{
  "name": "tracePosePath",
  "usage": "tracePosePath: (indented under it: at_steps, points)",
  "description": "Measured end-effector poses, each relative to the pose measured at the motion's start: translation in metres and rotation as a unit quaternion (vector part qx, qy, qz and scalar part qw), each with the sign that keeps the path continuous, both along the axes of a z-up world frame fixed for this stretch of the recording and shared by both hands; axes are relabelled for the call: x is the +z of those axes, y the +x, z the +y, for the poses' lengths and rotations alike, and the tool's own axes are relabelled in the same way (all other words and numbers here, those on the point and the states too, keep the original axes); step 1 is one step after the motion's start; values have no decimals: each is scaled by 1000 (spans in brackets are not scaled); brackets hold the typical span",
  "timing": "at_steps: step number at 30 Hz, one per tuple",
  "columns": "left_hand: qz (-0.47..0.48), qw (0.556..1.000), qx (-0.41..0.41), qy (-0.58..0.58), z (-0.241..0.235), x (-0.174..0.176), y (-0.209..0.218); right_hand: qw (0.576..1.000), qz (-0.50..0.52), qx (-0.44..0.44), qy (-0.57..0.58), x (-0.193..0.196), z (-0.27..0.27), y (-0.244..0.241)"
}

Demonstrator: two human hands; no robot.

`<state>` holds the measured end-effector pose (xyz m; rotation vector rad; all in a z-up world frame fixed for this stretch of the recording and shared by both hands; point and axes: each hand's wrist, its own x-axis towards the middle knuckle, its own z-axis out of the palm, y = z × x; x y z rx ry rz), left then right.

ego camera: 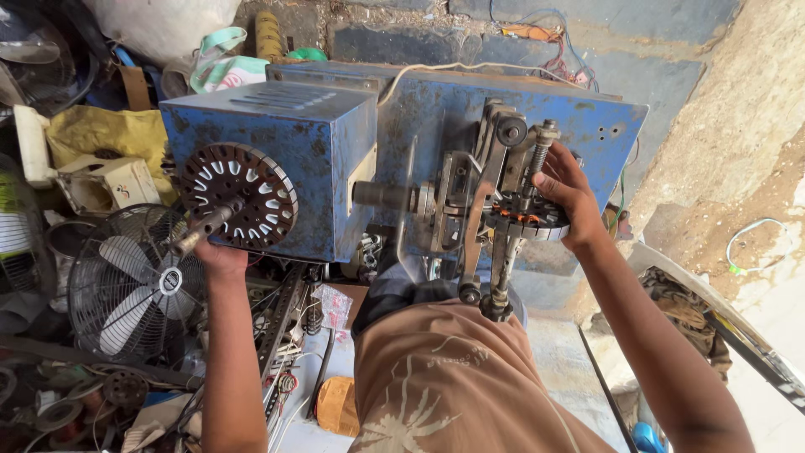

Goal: The person winds copper wire onto a motor stator using a specialized winding machine, securing the wire ends and rotating the components by hand.

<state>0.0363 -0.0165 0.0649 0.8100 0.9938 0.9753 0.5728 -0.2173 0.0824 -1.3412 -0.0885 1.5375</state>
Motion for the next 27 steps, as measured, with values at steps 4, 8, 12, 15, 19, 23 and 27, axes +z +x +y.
tracePosePath:
  at_steps: [4, 8, 12, 15, 19, 23, 27]
  points:
    - [8, 1000, 6, -11, -3, -9, -11, 1000, -8, 7, 20, -5, -2, 2]
    - [28, 998, 25, -41, -3, -11, -15, 1000, 1, 1, 15, -9, -8, 2]
    - [18, 999, 33, -35, 1, -13, -10, 1000, -1, -10, 9, -17, -18, 0]
    - [36, 998, 44, -14, 2, -11, -7, 1000, 15, -24, 8, -27, -24, 0]
    - [41, 998, 28, 27, 7, -23, -16, 999, 15, -31, -17, -39, -28, -2]
    - [71, 991, 109, -9, 8, -53, -32, 998, 48, -38, -1, -51, -37, -1]
    - [36, 997, 54, -30, 11, -54, -33, 999, 27, -35, -6, -50, -37, -3]
